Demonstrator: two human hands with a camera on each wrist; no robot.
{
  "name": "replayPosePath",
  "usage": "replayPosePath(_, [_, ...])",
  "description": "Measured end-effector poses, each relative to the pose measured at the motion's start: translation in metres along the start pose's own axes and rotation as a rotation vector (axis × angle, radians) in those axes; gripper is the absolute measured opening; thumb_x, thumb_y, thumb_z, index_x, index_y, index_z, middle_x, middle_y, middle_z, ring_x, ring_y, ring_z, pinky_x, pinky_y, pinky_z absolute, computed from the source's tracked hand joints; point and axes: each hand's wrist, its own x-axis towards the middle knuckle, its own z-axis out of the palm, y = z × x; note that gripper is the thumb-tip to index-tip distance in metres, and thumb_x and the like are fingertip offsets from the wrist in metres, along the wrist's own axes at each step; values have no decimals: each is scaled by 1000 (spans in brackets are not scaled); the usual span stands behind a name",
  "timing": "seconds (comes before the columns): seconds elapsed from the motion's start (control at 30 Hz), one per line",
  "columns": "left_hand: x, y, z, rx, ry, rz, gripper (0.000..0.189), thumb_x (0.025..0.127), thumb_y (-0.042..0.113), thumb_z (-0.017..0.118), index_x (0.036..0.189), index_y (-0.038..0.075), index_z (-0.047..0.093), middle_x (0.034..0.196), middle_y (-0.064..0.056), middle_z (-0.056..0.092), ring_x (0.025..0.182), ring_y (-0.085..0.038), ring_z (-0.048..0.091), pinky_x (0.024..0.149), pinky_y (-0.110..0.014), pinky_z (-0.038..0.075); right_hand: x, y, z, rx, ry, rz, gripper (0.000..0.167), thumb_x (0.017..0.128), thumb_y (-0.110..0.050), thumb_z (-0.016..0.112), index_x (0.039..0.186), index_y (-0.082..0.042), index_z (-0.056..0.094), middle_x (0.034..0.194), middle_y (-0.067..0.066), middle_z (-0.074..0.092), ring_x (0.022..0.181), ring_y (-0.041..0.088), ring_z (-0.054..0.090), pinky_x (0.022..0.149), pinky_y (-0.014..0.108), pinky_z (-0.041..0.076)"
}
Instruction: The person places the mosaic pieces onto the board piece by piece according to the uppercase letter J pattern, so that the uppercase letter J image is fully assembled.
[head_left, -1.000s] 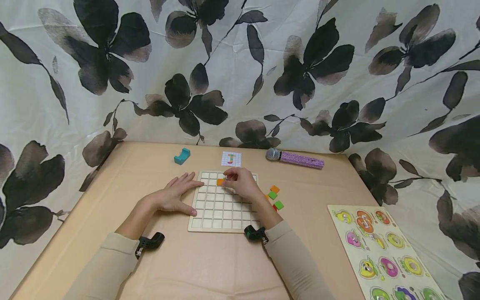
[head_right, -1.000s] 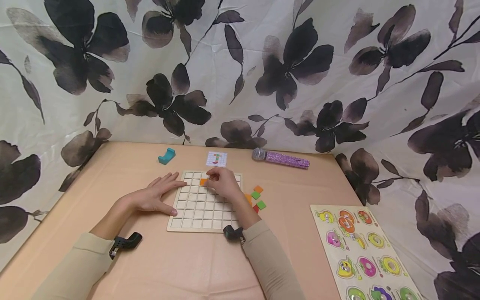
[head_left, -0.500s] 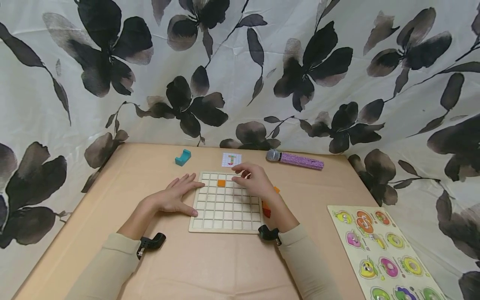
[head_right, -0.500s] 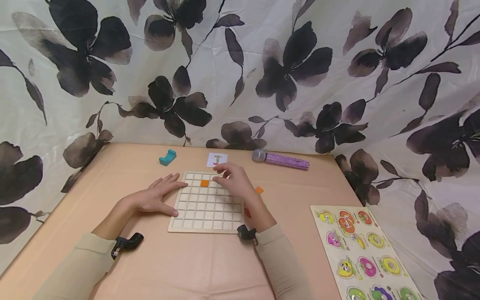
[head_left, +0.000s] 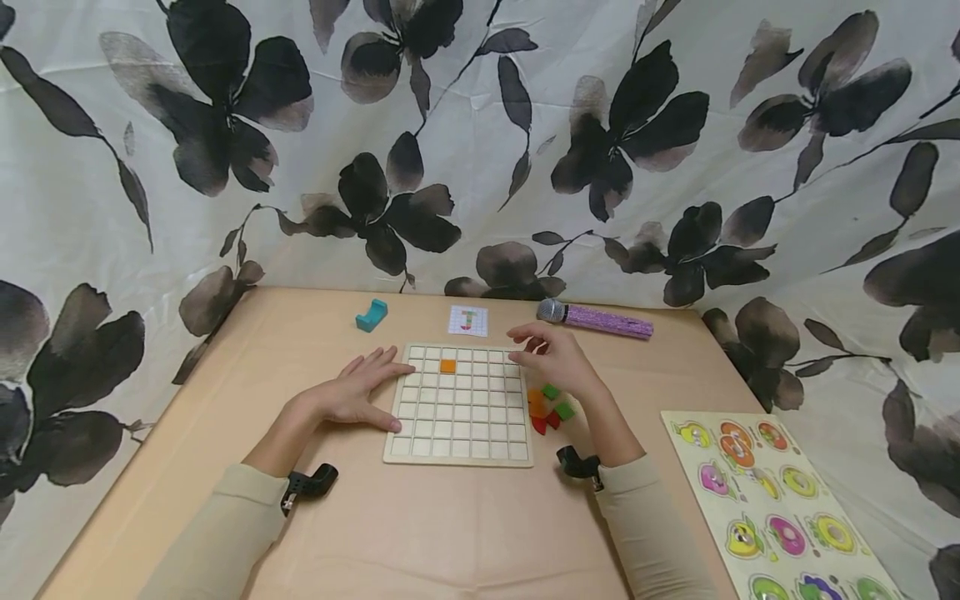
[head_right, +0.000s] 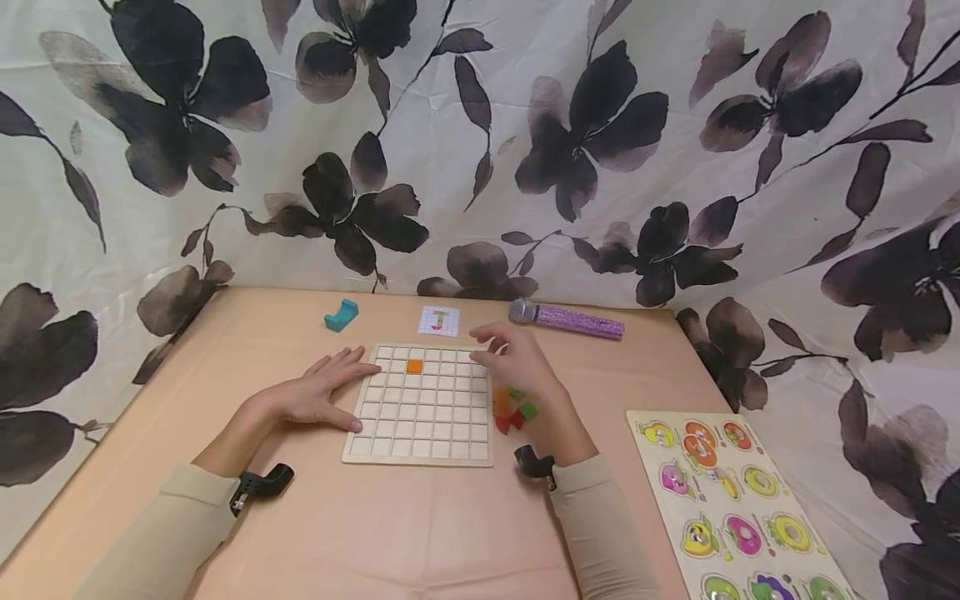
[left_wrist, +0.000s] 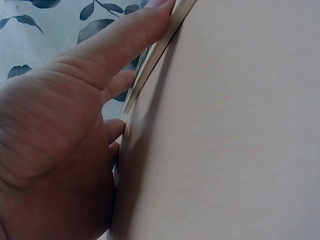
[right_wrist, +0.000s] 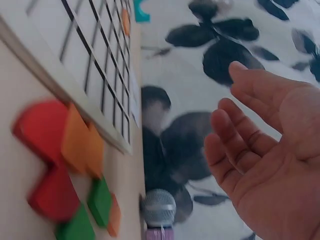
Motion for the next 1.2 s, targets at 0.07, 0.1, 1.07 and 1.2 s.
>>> replayPosePath(0.07, [0, 0, -1, -3, 5, 3, 99, 78, 56, 86, 158, 19, 42, 174, -24, 7, 161, -46, -1, 127, -66, -3, -1, 4, -9, -13, -6, 13, 32, 94, -13, 77, 126, -10, 73, 120, 12, 72, 96, 24, 64, 87, 37, 54])
replayPosePath(0.1, [0, 1, -1, -5, 7, 6, 99, 78, 56, 86, 158, 19, 43, 174, -24, 7, 161, -47, -1, 127, -66, -3, -1, 7, -13, -25, -9, 23, 32, 94, -14, 77, 126, -11, 73, 120, 13, 71, 97, 24, 64, 86, 35, 54])
replayPosePath(1.07, [-1, 3, -4, -2, -7, 12, 99, 77, 57, 86, 158, 19, 42, 174, -23, 8, 161, -46, 0, 127, -66, -2, -15, 61, -47, -45, -328, 202, 30, 90, 3, 74, 120, 0, 74, 100, 14, 74, 88, 23, 60, 78, 24, 51])
replayPosePath(1.2, [-3, 2, -4, -8, -8, 5, 100, 77, 56, 87, 158, 19, 42, 174, -23, 7, 161, -46, 0, 127, -66, -3, -14, 67, -44, -17, -358, 223, 25, 89, 0, 79, 114, -2, 77, 94, 14, 72, 84, 23, 58, 72, 23, 50])
